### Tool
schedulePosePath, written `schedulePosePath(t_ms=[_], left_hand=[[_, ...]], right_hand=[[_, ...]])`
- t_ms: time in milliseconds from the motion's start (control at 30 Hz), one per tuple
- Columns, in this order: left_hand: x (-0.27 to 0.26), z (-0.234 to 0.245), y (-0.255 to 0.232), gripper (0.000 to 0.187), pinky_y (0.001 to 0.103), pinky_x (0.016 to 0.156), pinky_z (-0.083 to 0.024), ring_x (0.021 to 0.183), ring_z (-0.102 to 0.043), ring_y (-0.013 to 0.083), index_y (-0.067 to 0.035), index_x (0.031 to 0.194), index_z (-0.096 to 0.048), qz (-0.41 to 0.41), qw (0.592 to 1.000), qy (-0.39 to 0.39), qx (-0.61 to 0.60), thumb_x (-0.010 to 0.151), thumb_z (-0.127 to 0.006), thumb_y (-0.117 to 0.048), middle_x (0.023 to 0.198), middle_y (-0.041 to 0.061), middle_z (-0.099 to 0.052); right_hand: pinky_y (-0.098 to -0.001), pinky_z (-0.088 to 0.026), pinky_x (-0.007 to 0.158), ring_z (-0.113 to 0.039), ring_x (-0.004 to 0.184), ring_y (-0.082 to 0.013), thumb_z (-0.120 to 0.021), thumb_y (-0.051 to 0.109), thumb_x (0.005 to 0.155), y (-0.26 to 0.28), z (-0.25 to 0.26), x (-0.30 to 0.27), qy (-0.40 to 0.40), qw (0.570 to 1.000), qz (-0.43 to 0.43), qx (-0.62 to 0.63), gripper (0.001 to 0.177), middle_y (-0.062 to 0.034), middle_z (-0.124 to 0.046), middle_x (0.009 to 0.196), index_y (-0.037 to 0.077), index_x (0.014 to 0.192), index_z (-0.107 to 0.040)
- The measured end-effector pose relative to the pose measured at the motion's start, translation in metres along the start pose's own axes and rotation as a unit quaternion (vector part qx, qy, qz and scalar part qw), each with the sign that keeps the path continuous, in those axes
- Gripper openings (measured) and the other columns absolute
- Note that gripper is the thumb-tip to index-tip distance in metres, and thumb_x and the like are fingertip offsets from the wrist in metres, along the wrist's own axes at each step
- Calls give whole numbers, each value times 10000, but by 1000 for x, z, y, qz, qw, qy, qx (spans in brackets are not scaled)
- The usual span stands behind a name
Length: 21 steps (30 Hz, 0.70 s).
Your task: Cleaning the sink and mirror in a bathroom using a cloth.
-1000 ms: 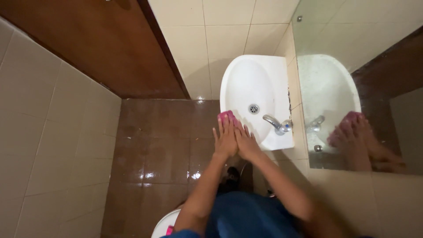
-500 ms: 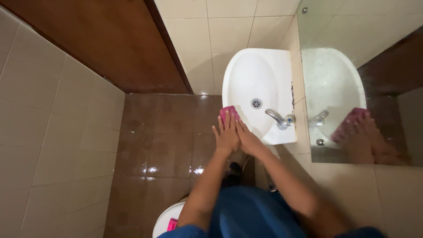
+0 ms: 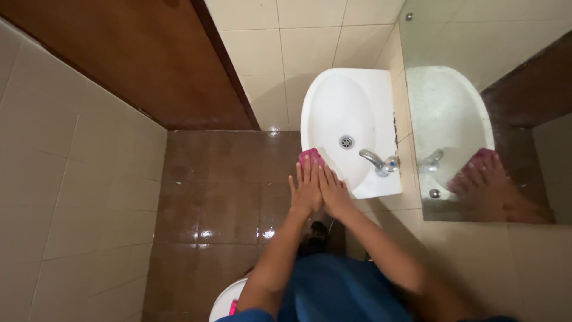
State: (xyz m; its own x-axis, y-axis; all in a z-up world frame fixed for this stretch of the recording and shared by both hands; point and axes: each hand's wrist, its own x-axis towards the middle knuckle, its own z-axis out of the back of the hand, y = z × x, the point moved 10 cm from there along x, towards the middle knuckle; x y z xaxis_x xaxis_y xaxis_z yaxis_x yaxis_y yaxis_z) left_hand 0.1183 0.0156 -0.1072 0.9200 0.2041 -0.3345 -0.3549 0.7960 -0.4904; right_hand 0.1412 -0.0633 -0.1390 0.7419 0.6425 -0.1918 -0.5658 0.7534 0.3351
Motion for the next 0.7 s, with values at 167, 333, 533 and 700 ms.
schedulePosePath(t_ms=[167,333,533,700], left_hand=[[15,15,-2,709,646,1233,35,1571,144,334,-190,1657,22,14,999,36,39,1031,-286,-319,1732,34,153],[13,21,-8,728,625,1238,36,1574,153,321,-205,1653,21,32,996,66,55,1006,-301,-283,1733,21,177],[36,-33,1,666,635,1225,32,1580,102,353,-98,1639,-90,-48,975,-36,216,1025,-279,-273,1721,136,72],[1,-23,-24,678,633,1244,20,1613,55,329,-13,1622,-193,-63,992,-33,106,1019,-367,-271,1733,163,-15]], right_hand=[[-564,-377,1134,-253,1515,-422,-662,68,804,5,10,21,21,998,2,50,1003,-231,-130,1684,11,1620,-82],[-495,-404,1140,-258,1507,-432,-686,24,694,5,13,25,-11,990,62,123,1065,-257,-134,1641,-15,1581,-98],[-619,-358,1112,-329,1474,-420,-654,109,834,-14,2,10,60,993,-27,98,947,-227,-151,1682,4,1598,-104],[-621,-227,1206,-358,1480,-358,-621,143,862,-11,20,-27,9,999,-7,42,821,-191,-288,1645,4,1572,-232]])
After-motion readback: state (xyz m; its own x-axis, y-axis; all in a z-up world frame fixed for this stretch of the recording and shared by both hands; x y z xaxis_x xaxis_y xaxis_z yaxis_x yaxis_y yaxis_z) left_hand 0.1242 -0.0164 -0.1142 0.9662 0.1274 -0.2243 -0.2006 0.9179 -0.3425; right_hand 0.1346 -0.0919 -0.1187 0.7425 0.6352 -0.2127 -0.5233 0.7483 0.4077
